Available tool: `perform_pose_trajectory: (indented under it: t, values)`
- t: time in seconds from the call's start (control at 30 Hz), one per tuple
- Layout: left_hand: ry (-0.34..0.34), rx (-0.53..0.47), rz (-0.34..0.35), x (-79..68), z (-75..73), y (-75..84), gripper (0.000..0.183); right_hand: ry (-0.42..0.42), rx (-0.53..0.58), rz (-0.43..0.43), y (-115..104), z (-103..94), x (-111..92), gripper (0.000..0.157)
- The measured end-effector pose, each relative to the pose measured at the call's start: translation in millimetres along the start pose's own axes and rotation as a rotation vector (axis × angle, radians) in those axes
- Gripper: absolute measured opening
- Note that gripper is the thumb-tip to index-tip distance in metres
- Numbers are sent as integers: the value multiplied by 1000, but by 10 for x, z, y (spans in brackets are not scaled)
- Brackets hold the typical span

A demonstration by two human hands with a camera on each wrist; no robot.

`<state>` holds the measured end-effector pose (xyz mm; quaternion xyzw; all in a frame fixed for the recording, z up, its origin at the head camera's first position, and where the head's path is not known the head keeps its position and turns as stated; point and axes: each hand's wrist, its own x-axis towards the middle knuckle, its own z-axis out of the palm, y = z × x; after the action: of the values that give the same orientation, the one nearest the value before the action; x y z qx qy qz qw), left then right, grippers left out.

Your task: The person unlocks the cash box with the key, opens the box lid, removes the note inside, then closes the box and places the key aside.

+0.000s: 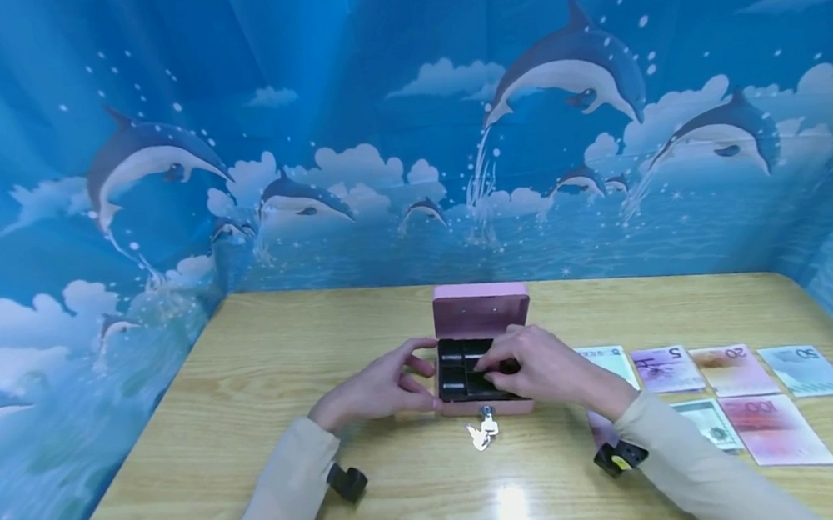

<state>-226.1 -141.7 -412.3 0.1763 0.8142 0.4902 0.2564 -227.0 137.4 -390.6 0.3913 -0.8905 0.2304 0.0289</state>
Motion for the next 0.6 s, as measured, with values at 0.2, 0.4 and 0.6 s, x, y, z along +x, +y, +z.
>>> perform_pose_trajectory:
  t: [0.2,0.4,0.6]
  values:
    - [-3,-2,-5,-4,1,0,85,-6,-18,5,11,39,-1,17]
    - [-5,-2,8,-9,7,-1,84,3,-47,-2,40,86,0,17]
    - [2,3,-1,-11,6,3,84,3,-50,-1,56,109,4,18]
